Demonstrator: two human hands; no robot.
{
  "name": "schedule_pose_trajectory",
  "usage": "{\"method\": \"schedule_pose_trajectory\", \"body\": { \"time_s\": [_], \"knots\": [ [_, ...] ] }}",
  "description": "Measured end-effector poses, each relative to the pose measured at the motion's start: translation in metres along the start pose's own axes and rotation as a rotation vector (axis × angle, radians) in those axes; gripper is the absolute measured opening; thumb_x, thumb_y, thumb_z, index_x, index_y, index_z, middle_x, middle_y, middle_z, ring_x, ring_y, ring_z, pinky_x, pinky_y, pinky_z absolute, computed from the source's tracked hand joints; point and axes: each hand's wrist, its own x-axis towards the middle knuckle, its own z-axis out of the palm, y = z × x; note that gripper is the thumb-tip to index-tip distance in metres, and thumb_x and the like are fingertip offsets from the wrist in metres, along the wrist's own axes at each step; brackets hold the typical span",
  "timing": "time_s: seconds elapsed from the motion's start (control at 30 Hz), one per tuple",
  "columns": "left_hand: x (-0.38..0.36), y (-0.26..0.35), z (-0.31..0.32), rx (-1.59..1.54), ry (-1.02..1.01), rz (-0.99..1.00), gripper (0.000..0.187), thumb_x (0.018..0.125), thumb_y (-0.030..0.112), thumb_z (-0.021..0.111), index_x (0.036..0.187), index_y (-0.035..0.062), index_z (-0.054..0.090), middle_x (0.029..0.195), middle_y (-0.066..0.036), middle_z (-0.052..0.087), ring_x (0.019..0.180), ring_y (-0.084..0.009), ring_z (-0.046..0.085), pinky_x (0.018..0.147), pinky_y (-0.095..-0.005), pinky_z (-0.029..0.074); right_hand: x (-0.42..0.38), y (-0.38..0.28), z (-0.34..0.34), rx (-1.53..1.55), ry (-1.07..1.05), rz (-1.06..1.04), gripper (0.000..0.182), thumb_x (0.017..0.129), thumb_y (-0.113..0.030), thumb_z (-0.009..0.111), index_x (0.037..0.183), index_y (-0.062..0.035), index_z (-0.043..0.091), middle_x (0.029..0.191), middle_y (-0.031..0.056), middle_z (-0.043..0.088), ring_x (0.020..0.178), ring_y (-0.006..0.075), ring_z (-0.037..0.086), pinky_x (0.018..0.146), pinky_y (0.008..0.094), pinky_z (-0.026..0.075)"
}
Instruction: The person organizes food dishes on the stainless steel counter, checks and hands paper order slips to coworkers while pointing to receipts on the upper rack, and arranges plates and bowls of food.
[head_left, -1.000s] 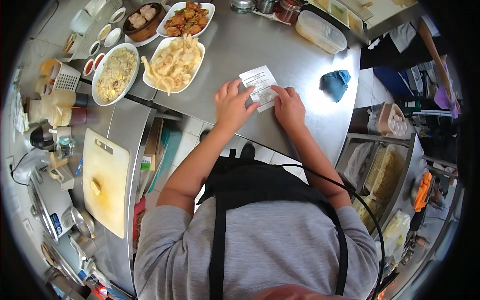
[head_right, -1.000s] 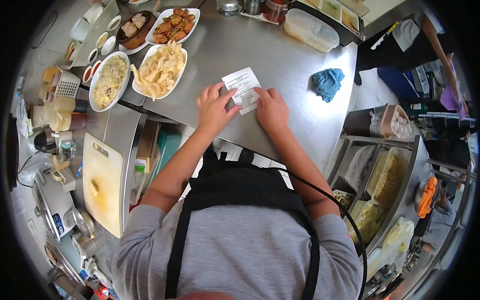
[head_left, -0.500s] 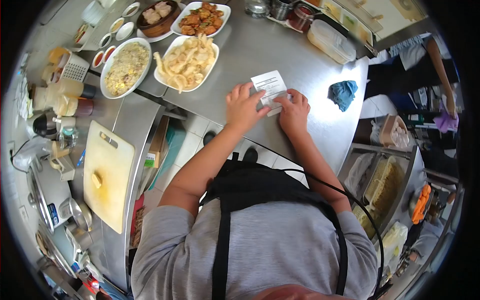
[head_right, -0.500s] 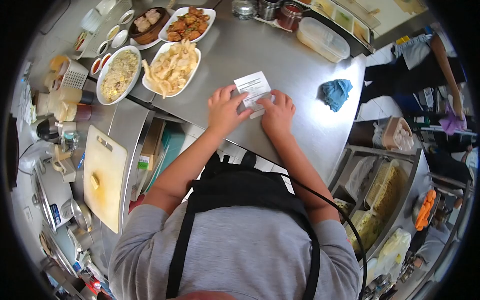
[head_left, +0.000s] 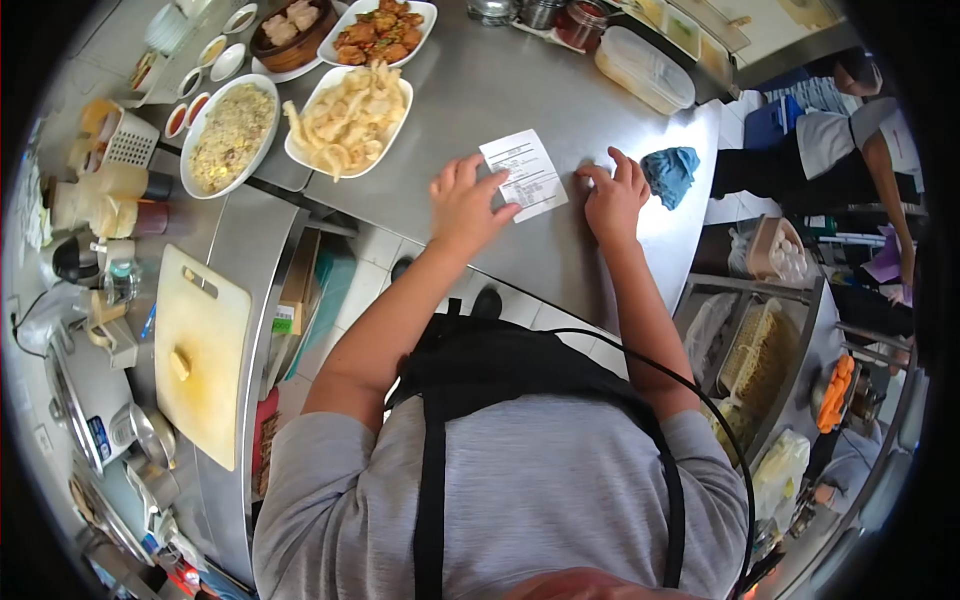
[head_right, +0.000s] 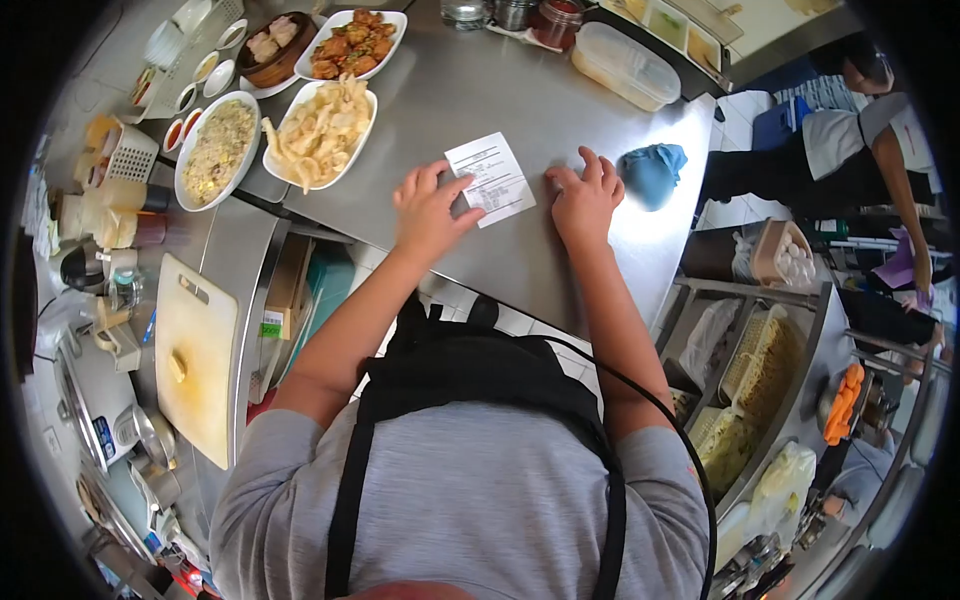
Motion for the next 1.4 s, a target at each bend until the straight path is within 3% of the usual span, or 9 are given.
{"method": "schedule_pose_trajectory", "body": {
  "time_s": [0.33,1.0,1.4],
  "knots": [
    [0.001,0.001,-0.003,0.03,-0.013,-0.006,0.039,0.057,0.031,0.067,0.092,0.0166,0.059,0.106,-0.005,0.042,0.102,-0.024,0.034,0.083,-0.0379,0.025,-0.017,-0.025,0.008,0.195,-0.066,-0.019,0.025,0.059,0.001,0.05,0.07,-0.0189,0.059,0.105,0.0063,0.046,0.101,0.0296,0.037,0.084,0.0423,0.025],
    [0.0,0.002,-0.004,0.005,-0.009,-0.001,0.039,0.057,0.029,0.067,0.092,0.0151,0.059,0.106,-0.006,0.042,0.102,-0.0253,0.033,0.083,-0.0379,0.025,-0.018,-0.028,0.003,0.188,-0.115,-0.014,0.025,0.062,0.001,0.049,0.074,-0.0182,0.06,0.104,0.0047,0.047,0.101,0.0277,0.038,0.083,0.0413,0.027],
    [0.0,0.003,-0.003,0.025,-0.007,-0.005,0.043,0.058,0.031,0.066,0.095,0.0131,0.056,0.106,-0.007,0.042,0.102,-0.025,0.033,0.083,-0.0378,0.025,-0.019,-0.034,0.006,0.216,-0.085,-0.011,0.024,0.06,-0.001,0.05,0.07,-0.0199,0.06,0.103,0.0056,0.048,0.101,0.0295,0.038,0.085,0.0411,0.025]
  ]
}}
